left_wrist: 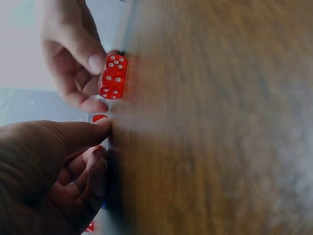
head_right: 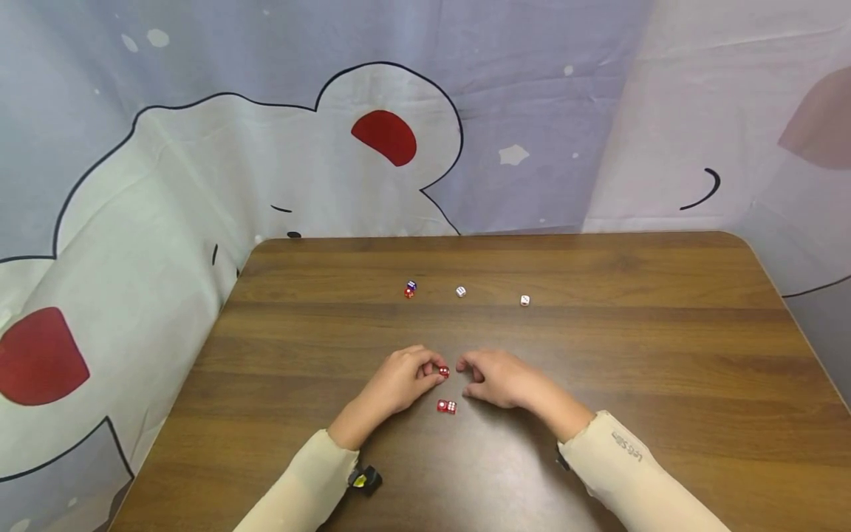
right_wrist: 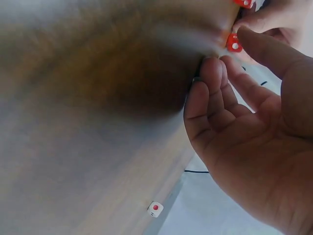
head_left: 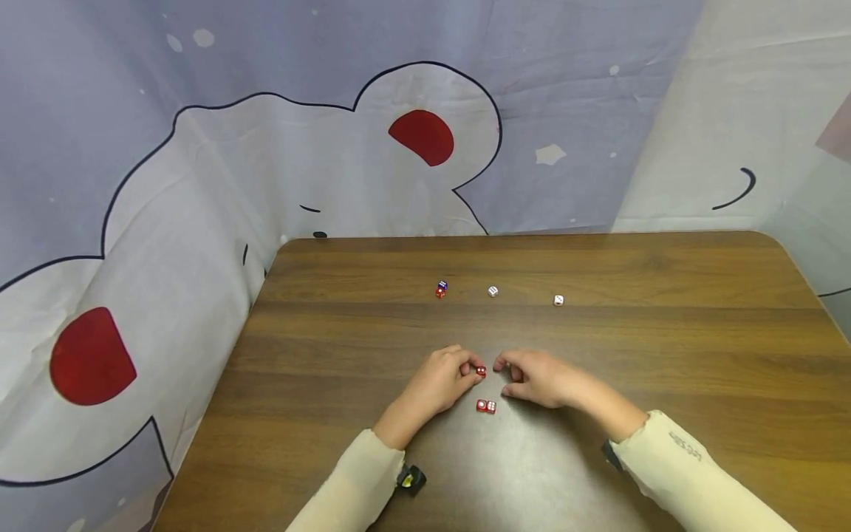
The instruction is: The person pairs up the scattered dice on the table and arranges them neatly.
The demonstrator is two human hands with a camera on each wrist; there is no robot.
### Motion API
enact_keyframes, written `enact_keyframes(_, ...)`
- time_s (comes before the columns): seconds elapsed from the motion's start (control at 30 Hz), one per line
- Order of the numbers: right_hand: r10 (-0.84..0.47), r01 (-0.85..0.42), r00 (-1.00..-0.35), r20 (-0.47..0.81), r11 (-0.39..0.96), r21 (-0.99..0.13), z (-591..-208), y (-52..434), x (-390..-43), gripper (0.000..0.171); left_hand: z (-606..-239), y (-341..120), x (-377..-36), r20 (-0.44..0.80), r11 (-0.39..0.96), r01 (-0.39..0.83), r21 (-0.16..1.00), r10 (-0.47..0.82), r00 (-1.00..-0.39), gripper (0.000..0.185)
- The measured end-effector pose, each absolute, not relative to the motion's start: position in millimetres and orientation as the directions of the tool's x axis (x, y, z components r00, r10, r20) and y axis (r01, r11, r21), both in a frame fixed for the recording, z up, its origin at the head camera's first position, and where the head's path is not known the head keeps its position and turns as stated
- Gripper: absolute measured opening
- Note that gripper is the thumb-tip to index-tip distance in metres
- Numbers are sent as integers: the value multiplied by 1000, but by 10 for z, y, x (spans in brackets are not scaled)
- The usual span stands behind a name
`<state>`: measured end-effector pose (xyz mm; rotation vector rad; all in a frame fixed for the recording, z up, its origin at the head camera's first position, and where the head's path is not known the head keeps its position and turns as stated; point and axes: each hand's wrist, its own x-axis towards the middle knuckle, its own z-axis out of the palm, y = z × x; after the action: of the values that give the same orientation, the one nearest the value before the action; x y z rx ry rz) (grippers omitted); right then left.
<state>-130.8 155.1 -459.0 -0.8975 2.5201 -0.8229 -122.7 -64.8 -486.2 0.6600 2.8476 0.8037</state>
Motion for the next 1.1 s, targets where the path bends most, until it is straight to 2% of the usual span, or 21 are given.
enact_keyframes(0.3, -609, -487, -793, -21, 654, -579, -4646, 1398, -1686, 31, -4871, -642, -1239, 51, 756, 407, 513, 446, -894, 13)
enact_keyframes(0.77, -500, -368, -865, -46, 693, -621, -4674, 1059, -2170, 35, -4899, -610, -1260, 38, 754, 398, 524, 446, -894, 15)
enact_keyframes(1.1, -452, -318, -891, -42, 688, -653, -4715, 873, -2339, 36, -4881, -614, -1259, 34, 749, 401, 527, 453, -891, 14)
